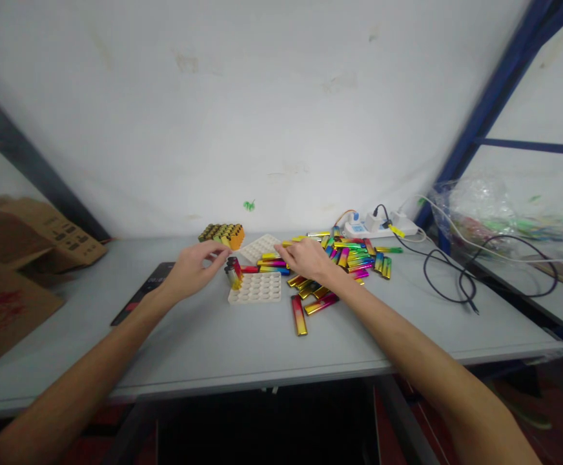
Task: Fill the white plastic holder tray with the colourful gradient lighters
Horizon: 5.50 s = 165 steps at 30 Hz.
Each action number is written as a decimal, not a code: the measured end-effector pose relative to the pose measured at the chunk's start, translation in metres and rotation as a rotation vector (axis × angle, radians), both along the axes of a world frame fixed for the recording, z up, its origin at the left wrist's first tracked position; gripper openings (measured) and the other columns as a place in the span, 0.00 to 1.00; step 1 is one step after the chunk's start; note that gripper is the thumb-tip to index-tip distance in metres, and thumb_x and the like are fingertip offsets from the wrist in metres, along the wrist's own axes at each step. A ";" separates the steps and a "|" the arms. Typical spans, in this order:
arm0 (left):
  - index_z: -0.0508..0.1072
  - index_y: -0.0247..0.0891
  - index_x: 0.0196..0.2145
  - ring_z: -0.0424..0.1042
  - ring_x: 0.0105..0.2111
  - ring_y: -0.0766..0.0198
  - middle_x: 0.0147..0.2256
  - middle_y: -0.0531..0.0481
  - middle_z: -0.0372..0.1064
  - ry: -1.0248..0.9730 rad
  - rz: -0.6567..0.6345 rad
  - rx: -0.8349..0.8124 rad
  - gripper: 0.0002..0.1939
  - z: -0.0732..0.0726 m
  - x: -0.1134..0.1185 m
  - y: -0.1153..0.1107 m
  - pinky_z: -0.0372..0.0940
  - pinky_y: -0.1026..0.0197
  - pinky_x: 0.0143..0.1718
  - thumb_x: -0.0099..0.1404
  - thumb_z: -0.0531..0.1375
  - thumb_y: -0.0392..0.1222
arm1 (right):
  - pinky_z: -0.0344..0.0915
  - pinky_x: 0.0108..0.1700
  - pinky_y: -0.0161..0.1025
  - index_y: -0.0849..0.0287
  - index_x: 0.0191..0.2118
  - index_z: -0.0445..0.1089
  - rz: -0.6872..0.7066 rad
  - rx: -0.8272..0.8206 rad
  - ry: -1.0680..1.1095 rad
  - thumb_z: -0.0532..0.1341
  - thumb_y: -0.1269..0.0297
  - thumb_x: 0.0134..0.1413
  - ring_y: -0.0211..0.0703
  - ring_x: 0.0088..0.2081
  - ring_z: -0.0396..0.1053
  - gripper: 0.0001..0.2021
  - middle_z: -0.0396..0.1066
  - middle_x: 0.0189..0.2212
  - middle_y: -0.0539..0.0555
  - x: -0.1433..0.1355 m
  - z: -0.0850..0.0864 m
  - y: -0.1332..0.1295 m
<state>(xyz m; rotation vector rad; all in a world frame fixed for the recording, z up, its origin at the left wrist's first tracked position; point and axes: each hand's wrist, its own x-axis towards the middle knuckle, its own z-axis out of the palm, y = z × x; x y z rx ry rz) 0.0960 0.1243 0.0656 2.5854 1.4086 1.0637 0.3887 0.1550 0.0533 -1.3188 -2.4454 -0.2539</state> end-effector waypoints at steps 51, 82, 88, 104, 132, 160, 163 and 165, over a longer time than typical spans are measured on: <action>0.76 0.41 0.51 0.78 0.47 0.54 0.46 0.43 0.80 0.032 -0.171 0.184 0.13 0.003 0.031 -0.032 0.71 0.49 0.54 0.75 0.59 0.49 | 0.77 0.39 0.40 0.57 0.43 0.76 0.497 -0.235 0.996 0.69 0.51 0.59 0.43 0.36 0.79 0.15 0.80 0.37 0.55 -0.027 -0.009 -0.037; 0.59 0.41 0.20 0.49 0.17 0.71 0.17 0.59 0.50 -0.739 -0.054 -0.339 0.28 0.004 0.032 -0.026 0.46 0.64 0.18 0.64 0.63 0.62 | 0.44 0.26 0.40 0.56 0.19 0.46 0.291 0.060 0.538 0.49 0.51 0.74 0.34 0.18 0.47 0.29 0.48 0.15 0.46 -0.005 -0.019 -0.014; 0.64 0.38 0.22 0.46 0.16 0.72 0.17 0.59 0.51 -0.911 -0.176 -0.575 0.28 0.011 0.034 -0.029 0.42 0.66 0.17 0.63 0.60 0.66 | 0.46 0.26 0.39 0.57 0.20 0.48 0.320 0.021 0.515 0.50 0.52 0.74 0.33 0.18 0.48 0.28 0.48 0.15 0.45 -0.007 -0.022 -0.014; 0.65 0.37 0.21 0.47 0.16 0.73 0.17 0.58 0.52 -1.005 -0.133 -0.716 0.19 0.014 0.032 -0.024 0.44 0.68 0.17 0.60 0.58 0.54 | 0.46 0.27 0.38 0.57 0.20 0.48 0.329 0.018 0.487 0.49 0.53 0.74 0.33 0.19 0.47 0.28 0.47 0.15 0.45 -0.007 -0.022 -0.015; 0.83 0.38 0.40 0.75 0.41 0.57 0.40 0.42 0.76 -0.379 -0.312 -0.424 0.14 0.031 -0.007 -0.021 0.74 0.58 0.39 0.61 0.70 0.50 | 0.47 0.28 0.39 0.57 0.20 0.52 0.359 -0.036 0.414 0.47 0.52 0.74 0.34 0.19 0.51 0.28 0.54 0.16 0.46 -0.009 -0.014 -0.024; 0.81 0.43 0.46 0.74 0.34 0.60 0.41 0.46 0.77 0.001 -0.272 -0.317 0.16 0.024 -0.013 -0.016 0.72 0.59 0.41 0.62 0.69 0.50 | 0.43 0.27 0.40 0.55 0.18 0.49 0.163 -0.014 0.463 0.47 0.50 0.73 0.36 0.18 0.47 0.30 0.48 0.14 0.47 0.004 -0.012 -0.008; 0.78 0.46 0.54 0.71 0.35 0.61 0.46 0.46 0.72 0.038 -0.258 -0.223 0.23 0.023 -0.015 -0.015 0.73 0.56 0.43 0.61 0.69 0.50 | 0.46 0.27 0.38 0.56 0.21 0.57 0.140 -0.017 0.442 0.55 0.54 0.70 0.37 0.21 0.53 0.24 0.56 0.17 0.47 0.006 -0.011 -0.005; 0.75 0.49 0.58 0.72 0.37 0.61 0.50 0.45 0.70 0.045 -0.249 -0.201 0.27 0.022 -0.016 -0.014 0.73 0.53 0.46 0.62 0.69 0.50 | 0.52 0.30 0.37 0.57 0.27 0.64 0.182 -0.019 0.398 0.61 0.58 0.66 0.39 0.25 0.61 0.16 0.65 0.23 0.49 0.008 -0.013 -0.003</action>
